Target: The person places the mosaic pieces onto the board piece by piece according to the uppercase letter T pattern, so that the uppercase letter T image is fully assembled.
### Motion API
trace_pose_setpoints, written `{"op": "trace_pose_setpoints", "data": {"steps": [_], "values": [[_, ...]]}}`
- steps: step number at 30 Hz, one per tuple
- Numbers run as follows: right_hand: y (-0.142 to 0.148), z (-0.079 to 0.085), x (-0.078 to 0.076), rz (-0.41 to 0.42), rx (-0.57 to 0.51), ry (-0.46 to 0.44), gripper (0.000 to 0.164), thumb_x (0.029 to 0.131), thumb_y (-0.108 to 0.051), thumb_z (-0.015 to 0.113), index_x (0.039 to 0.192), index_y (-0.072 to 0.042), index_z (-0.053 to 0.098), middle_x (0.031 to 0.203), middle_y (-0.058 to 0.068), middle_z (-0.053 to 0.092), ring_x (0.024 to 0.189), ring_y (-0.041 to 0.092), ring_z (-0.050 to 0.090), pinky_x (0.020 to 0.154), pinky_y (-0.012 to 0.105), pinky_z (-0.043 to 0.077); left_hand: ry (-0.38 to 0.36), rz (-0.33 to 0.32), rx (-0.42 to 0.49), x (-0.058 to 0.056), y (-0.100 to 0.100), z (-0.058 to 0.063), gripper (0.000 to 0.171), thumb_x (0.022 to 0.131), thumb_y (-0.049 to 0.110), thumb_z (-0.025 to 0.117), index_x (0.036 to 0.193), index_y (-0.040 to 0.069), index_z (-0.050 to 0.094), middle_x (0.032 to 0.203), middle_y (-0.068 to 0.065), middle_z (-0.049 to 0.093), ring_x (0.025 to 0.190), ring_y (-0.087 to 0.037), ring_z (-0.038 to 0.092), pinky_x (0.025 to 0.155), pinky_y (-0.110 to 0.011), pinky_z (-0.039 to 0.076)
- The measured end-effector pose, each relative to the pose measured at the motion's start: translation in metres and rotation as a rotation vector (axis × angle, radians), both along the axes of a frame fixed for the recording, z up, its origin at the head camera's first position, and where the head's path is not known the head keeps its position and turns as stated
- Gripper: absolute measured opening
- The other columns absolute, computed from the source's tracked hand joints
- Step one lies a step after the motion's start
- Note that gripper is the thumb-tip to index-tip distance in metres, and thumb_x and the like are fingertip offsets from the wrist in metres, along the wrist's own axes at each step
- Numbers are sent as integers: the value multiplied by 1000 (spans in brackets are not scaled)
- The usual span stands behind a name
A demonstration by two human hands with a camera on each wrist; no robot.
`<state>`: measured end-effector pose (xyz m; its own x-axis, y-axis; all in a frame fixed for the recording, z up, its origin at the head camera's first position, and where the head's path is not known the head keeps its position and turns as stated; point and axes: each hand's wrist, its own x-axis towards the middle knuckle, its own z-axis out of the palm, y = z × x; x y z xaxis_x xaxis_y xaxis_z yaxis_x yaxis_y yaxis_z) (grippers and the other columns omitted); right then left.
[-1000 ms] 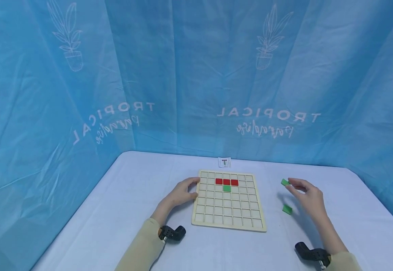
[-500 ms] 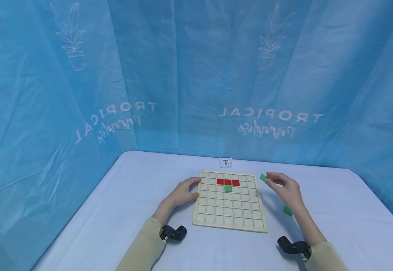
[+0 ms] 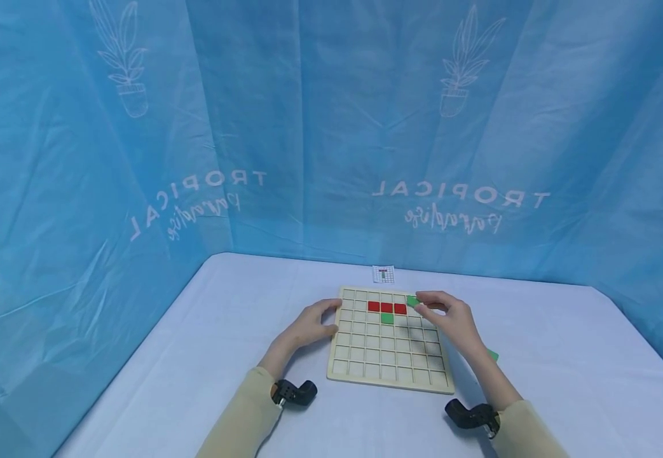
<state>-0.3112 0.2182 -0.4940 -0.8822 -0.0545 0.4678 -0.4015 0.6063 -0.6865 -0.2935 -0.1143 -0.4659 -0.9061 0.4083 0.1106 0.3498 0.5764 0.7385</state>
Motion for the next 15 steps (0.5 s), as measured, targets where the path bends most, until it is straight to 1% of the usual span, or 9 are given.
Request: {"op": "trace_pose_setpoints", "data": {"steps": [3,5,7,9,12,15], "values": [[-13,15,12,23,-3,-7,43,82,-51,66,112,-21,68,106,-8,66,92,10,61,77,36,56,1,-2,1,0,0,0,58,85,6,64,138,1,44,141,-15,44,133,-29,36,110,-41,31],[-22,27,22,45,-10,-23,43,84,-48,66,113,-16,68,106,-3,67,92,13,62,77,37,56,5,-5,-2,0,0,0,58,84,6,64,138,1,44,141,-15,44,132,-30,37,110,-42,31],[-30,42,33,73,-32,-49,41,86,-40,67,113,-10,67,107,3,67,93,18,62,79,42,56,8,-6,-4,0,0,0,58,84,6,64,138,1,44,141,-15,44,132,-30,37,110,-41,31],[-35,52,40,83,-48,-87,37,86,-33,69,114,-8,67,108,5,67,95,21,62,81,43,55,12,-9,-3,0,0,0,58,84,6,64,138,1,44,140,-15,45,132,-29,38,110,-41,31],[-41,61,46,99,-63,-135,33,86,-24,70,114,-6,67,108,7,67,96,23,62,83,41,55,19,-14,-1,0,-1,0,59,83,6,64,138,0,44,140,-14,45,131,-29,38,110,-40,30],[-43,62,46,116,-73,-160,33,85,-23,71,114,-7,67,108,5,67,97,22,63,82,36,55,22,-16,0,-1,-1,0,58,83,6,64,138,0,44,140,-15,45,131,-29,38,110,-41,31]]}}
